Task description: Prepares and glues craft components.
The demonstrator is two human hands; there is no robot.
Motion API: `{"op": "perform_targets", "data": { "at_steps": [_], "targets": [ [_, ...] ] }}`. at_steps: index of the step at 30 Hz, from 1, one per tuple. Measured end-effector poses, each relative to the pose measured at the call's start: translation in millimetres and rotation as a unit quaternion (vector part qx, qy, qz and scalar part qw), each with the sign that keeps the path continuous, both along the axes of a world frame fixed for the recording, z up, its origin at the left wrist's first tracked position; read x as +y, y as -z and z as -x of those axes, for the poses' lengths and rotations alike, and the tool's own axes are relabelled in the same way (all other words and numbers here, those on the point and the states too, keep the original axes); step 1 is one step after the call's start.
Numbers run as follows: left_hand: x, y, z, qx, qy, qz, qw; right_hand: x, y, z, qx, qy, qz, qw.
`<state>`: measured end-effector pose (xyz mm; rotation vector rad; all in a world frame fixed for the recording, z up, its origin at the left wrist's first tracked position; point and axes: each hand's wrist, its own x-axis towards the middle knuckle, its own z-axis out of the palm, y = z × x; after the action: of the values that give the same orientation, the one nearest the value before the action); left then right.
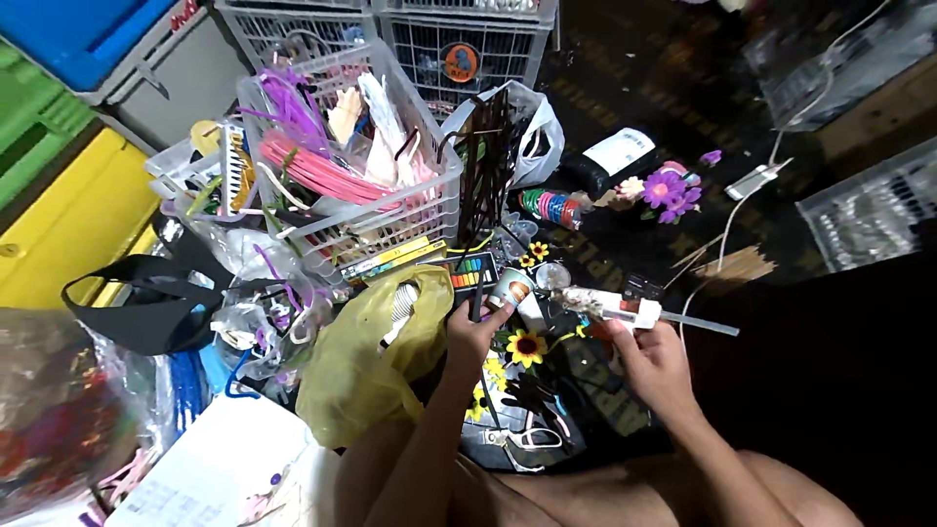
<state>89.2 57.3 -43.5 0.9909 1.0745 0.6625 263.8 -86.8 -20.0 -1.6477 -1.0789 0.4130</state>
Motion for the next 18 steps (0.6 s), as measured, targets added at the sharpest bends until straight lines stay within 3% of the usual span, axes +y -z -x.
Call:
{"op": "perform_targets", "data": {
  "at_steps": [8, 18],
  "targets": [
    [-2, -4, -2, -0.006, 0.019, -0.03, 0.999, 5, 3, -1, -0.025, 0.009, 0.007, 1.0],
    [-7, -10, -2, -0.012, 0.007, 0.011, 1.0, 2, 11, 1, -0.028, -0.002, 0.006, 1.0]
  ]
}}
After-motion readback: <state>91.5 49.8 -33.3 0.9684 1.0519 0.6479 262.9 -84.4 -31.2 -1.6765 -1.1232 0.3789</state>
